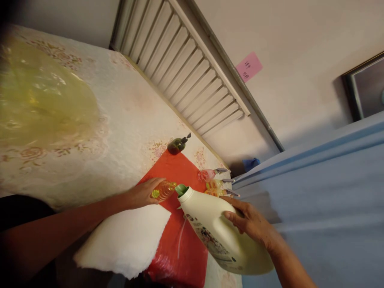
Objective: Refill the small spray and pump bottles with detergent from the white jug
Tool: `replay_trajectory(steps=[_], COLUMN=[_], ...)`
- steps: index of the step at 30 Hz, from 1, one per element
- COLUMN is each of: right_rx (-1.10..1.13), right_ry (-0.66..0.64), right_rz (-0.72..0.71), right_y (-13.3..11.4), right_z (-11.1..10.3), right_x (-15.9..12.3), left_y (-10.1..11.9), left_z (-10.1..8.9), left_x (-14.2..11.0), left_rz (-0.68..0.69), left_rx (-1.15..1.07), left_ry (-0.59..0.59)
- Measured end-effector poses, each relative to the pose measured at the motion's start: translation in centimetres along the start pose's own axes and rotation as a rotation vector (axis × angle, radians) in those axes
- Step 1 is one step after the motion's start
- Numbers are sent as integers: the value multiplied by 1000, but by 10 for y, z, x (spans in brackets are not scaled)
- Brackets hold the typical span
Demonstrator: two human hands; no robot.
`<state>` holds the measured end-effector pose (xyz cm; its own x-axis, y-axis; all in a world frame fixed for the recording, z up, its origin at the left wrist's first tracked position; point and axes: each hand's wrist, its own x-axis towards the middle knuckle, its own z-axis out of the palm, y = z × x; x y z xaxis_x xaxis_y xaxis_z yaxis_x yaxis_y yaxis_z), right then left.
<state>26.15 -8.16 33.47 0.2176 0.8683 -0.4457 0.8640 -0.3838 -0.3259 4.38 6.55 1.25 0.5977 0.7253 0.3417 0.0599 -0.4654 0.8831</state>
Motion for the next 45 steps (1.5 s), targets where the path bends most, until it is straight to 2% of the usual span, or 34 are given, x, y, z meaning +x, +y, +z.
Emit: replay_trajectory(steps=[13, 30, 45], right_rx=[-26, -40, -46], right_ry=[-45, -39, -42], right_rz=[-7, -5, 1], right_y=[-4, -4, -3], right_z=[-1, -2, -3], right_x=[1, 0, 1], left_y=[2, -1, 5], left_z=[-2, 0, -2], left_x=[1, 0, 1], left_rz=[0, 4, -21], left_rx=[9, 15, 36], left_ry=[-24, -10, -19])
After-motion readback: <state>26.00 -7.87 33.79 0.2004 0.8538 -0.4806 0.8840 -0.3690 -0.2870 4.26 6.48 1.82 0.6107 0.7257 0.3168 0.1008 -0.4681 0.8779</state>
